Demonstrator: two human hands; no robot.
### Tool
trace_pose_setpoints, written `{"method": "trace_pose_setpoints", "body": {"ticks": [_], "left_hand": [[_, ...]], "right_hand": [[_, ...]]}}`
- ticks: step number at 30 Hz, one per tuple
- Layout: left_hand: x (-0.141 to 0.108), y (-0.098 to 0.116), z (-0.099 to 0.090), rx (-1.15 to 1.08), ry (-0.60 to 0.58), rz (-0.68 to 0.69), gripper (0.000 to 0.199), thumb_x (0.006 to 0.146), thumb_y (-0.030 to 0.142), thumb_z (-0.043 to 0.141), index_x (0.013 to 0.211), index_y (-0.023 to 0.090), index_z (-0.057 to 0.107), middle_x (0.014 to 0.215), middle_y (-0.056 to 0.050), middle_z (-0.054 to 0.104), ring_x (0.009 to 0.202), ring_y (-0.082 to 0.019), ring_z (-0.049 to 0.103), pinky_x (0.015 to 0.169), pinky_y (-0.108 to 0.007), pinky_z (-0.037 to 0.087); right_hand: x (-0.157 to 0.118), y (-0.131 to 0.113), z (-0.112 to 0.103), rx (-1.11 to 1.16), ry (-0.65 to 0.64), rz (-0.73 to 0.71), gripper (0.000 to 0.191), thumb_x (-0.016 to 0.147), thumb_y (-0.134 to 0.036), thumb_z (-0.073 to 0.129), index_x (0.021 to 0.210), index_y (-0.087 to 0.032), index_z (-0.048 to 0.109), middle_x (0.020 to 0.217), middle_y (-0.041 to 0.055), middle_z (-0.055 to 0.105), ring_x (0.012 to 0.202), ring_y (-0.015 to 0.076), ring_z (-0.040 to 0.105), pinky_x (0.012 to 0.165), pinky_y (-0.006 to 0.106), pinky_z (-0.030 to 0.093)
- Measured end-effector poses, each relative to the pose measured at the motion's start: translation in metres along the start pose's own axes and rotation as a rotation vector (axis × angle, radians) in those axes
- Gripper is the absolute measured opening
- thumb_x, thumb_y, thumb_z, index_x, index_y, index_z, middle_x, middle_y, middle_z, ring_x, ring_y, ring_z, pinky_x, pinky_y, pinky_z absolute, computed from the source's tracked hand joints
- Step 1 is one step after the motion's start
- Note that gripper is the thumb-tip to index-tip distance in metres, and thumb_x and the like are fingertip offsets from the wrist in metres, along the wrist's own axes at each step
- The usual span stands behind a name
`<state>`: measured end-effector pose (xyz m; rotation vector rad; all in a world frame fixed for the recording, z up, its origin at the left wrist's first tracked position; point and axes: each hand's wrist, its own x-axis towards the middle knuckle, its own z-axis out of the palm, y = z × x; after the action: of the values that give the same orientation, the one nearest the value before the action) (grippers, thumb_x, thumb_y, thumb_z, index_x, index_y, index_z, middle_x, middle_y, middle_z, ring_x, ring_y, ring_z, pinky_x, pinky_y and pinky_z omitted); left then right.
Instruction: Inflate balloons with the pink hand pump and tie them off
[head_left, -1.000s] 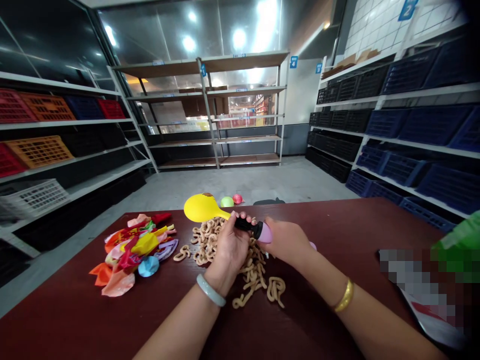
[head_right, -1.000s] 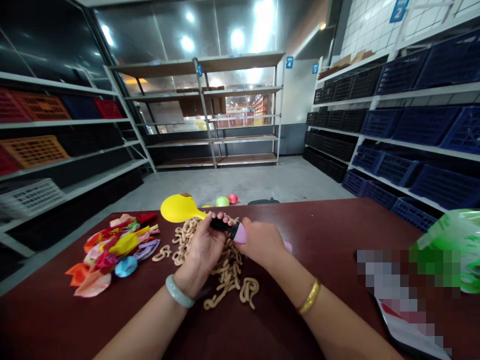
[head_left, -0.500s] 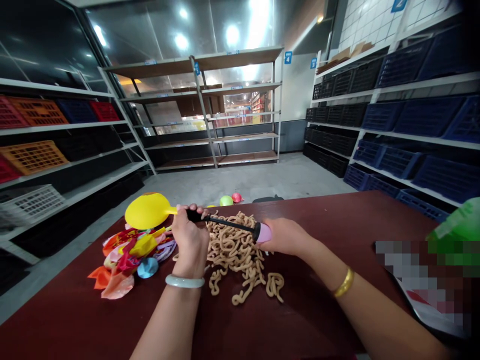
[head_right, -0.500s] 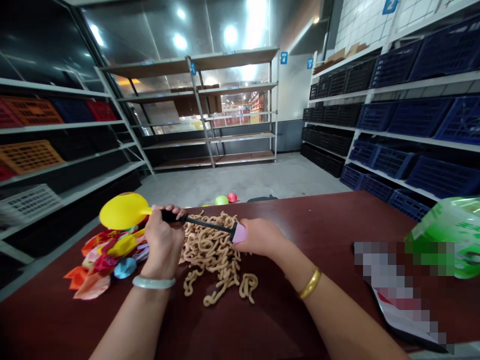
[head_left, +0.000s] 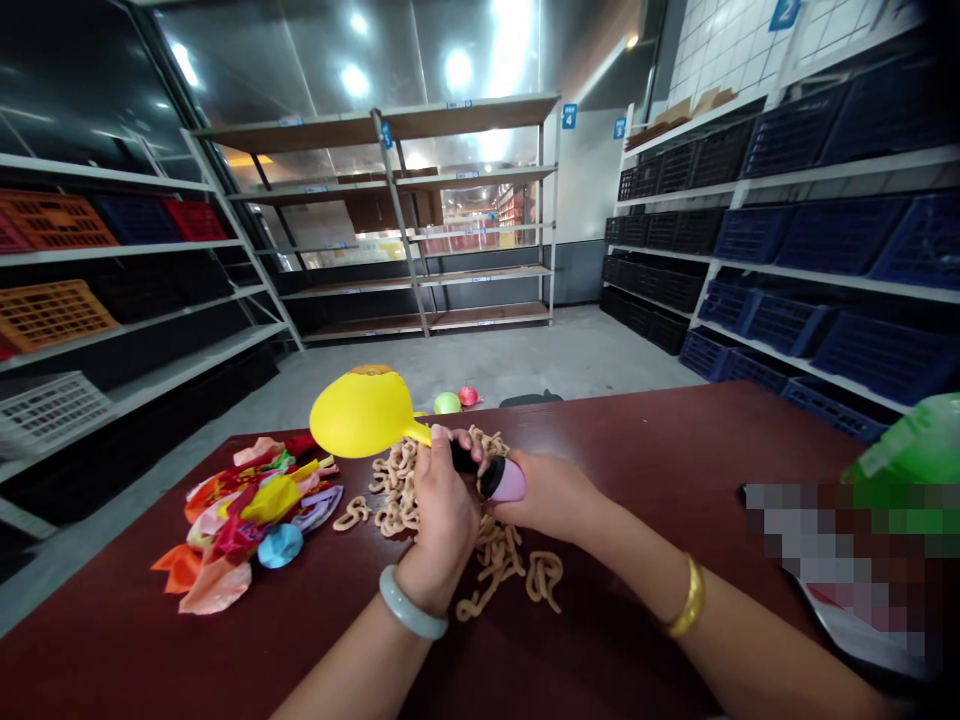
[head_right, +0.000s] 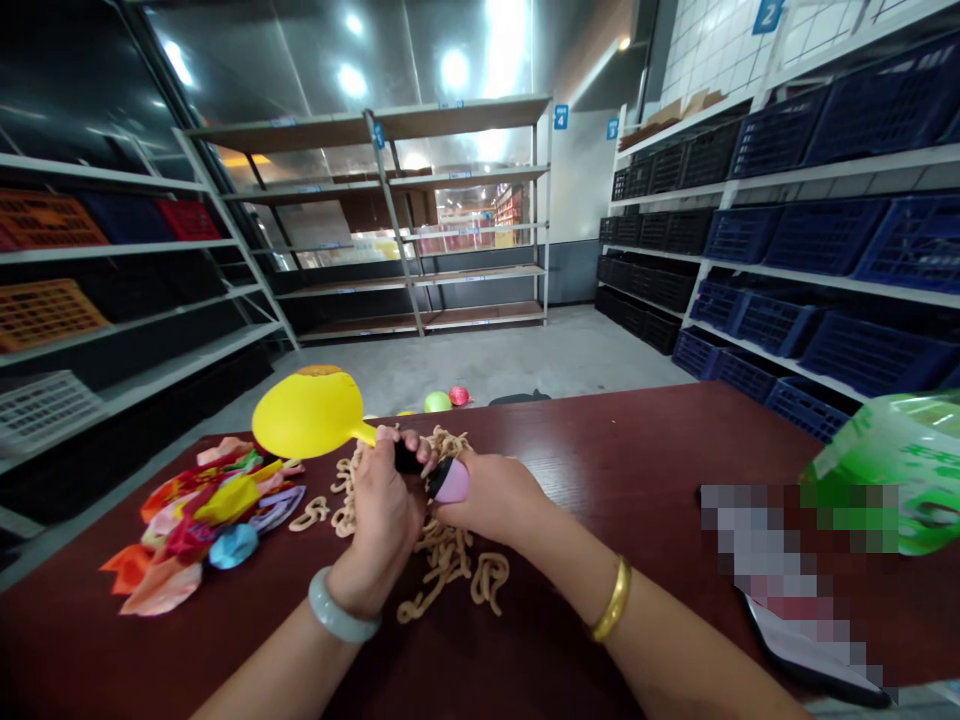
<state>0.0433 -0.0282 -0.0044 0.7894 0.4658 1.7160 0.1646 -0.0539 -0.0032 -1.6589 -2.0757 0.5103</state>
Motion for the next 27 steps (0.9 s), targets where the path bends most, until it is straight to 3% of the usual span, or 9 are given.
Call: {"method": "trace_pose_setpoints", "body": {"ticks": [4, 10, 13, 19, 27], "left_hand": [[0.016, 0.016, -0.008, -0.012, 0.002, 0.018, 0.022, 0.085, 0.032, 0.062, 0.078, 0.019, 0.047, 0.067, 0.001, 0.049, 0.056, -0.011, 0.049, 0.051, -0.023, 0.040], [0.062, 0.050, -0.045, -0.054, 0.112, 0.120, 0.020, 0.080, 0.026, 0.064, 0.076, 0.019, 0.045, 0.065, 0.003, 0.048, 0.054, -0.010, 0.049, 0.049, -0.022, 0.037], [0.072, 0.057, -0.056, -0.050, 0.151, 0.153, 0.019, 0.079, 0.026, 0.063, 0.076, 0.019, 0.044, 0.064, 0.003, 0.047, 0.052, -0.010, 0.048, 0.049, -0.022, 0.037], [0.051, 0.033, -0.038, -0.054, 0.133, 0.139, 0.019, 0.082, 0.027, 0.060, 0.076, 0.019, 0.044, 0.065, 0.003, 0.048, 0.055, -0.011, 0.049, 0.049, -0.023, 0.038], [0.004, -0.008, -0.005, 0.038, 0.028, 0.035, 0.026, 0.085, 0.034, 0.062, 0.074, 0.019, 0.044, 0.065, 0.002, 0.050, 0.055, -0.011, 0.051, 0.052, -0.023, 0.041]], "right_hand": [[0.003, 0.002, 0.000, -0.005, -0.021, 0.007, 0.054, 0.070, -0.052, 0.066, 0.120, -0.034, 0.058, 0.099, 0.0008, 0.072, 0.087, 0.0246, 0.067, 0.062, 0.026, 0.039], [0.009, 0.016, -0.005, -0.098, -0.082, -0.016, 0.050, 0.069, -0.059, 0.065, 0.110, -0.031, 0.063, 0.097, 0.0021, 0.073, 0.082, 0.0240, 0.067, 0.058, 0.026, 0.038], [0.012, 0.023, -0.007, -0.168, -0.095, -0.007, 0.045, 0.070, -0.057, 0.065, 0.105, -0.029, 0.064, 0.094, 0.0030, 0.073, 0.080, 0.0242, 0.067, 0.057, 0.027, 0.037], [0.012, 0.023, -0.005, -0.249, -0.059, -0.016, 0.043, 0.070, -0.058, 0.063, 0.097, -0.026, 0.064, 0.089, 0.0049, 0.072, 0.079, 0.0254, 0.067, 0.058, 0.028, 0.037], [0.003, 0.005, 0.001, -0.026, -0.014, -0.015, 0.047, 0.069, -0.055, 0.065, 0.110, -0.031, 0.059, 0.097, 0.0003, 0.072, 0.084, 0.0243, 0.067, 0.059, 0.026, 0.038]]}}
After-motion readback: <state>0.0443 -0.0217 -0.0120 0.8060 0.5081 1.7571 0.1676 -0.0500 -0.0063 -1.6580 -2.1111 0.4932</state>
